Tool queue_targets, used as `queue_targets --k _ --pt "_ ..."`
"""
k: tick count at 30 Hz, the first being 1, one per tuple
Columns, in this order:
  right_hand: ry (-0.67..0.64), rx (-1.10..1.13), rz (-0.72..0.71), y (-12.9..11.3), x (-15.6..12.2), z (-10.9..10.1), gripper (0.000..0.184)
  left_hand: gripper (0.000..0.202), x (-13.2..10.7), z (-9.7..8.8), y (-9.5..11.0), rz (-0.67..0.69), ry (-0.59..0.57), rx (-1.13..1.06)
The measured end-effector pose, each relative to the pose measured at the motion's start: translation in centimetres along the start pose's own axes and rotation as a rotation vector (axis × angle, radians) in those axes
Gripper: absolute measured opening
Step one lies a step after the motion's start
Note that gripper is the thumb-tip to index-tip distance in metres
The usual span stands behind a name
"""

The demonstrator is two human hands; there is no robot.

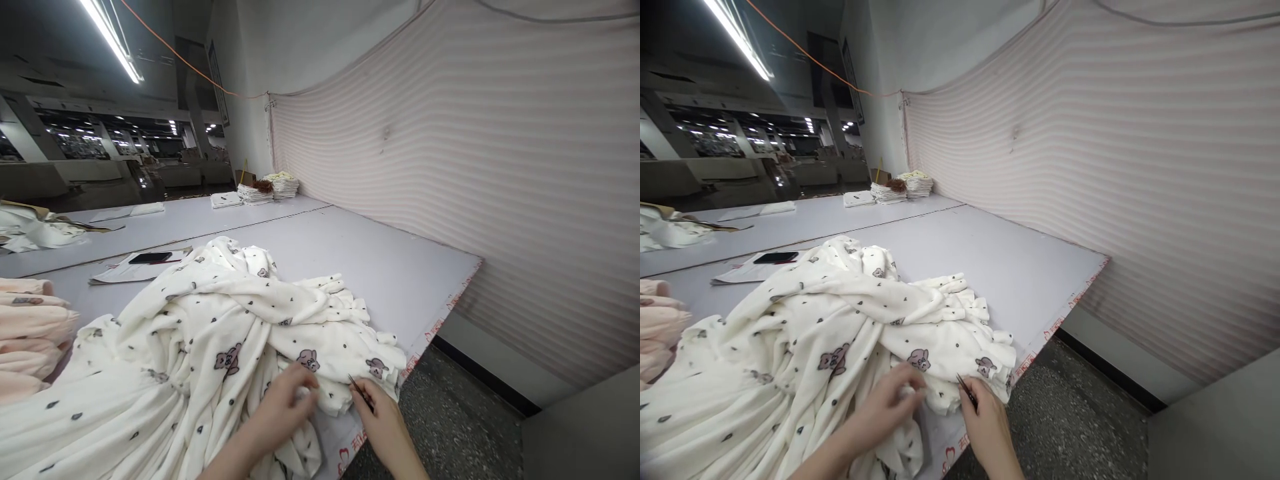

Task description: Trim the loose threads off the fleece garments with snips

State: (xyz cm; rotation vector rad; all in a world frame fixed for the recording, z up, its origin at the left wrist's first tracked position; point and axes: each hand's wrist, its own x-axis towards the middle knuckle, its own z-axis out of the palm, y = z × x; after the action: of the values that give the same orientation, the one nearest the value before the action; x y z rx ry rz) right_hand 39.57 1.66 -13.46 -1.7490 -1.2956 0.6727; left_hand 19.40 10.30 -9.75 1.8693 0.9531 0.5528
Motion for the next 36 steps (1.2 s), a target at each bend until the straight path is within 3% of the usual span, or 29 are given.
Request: queue_targets --k 3,6,11,15,19,22,24,26,30,34,36 --pt "-0.021 0.043 -0.035 0.2 0.4 0.7 0.020 0.029 1.1 3.4 -0.6 0.021 -0.066 0.115" --pt "-0.075 0.106 -0.076 0.4 0.3 1.0 0.029 0.023 1.7 4.4 -1.2 0.032 -0.058 0.136" --pt "-0.072 0.256 -0.054 0.4 0.8 2.0 0.021 0.019 1.1 1.5 -0.9 0.055 -0.086 -0.016" --pt "-0.098 0.461 -0.013 -0.6 1.2 2.9 0.020 0.021 -0.1 -0.7 -0.3 -0.035 -0.072 -0.187" --pt "-0.142 0.641 0.045 -2.2 1.0 3.8 0.020 0.025 -0.6 -2.2 -0.1 -0.144 -0.025 -0.516" --pt "-0.159 0.695 0.090 -3.1 0.8 4.0 0.019 0.026 -0.7 -3.3 -0.1 -0.159 -0.034 -0.580" --pt "-0.153 0.696 0.112 -3.6 0.6 3.9 0.019 0.023 -0.9 -4.0 0.0 -0.183 -0.060 -0.483" --pt "-0.142 0.676 0.127 -4.0 0.5 3.6 0.017 0.028 -1.3 -4.3 0.5 -0.159 -0.084 -0.240" --pt "-0.149 0.568 0.047 -5.0 0.3 3.3 0.009 0.046 -2.2 -3.3 2.0 0.028 -0.028 0.156" --pt "-0.105 0.423 -0.062 -5.7 0.0 3.4 0.008 0.015 -2.3 -1.6 2.4 0.191 0.060 0.158" --pt "-0.074 0.366 -0.110 -5.8 -0.2 3.4 0.011 0.017 -2.3 -1.2 2.0 0.152 0.073 0.061"
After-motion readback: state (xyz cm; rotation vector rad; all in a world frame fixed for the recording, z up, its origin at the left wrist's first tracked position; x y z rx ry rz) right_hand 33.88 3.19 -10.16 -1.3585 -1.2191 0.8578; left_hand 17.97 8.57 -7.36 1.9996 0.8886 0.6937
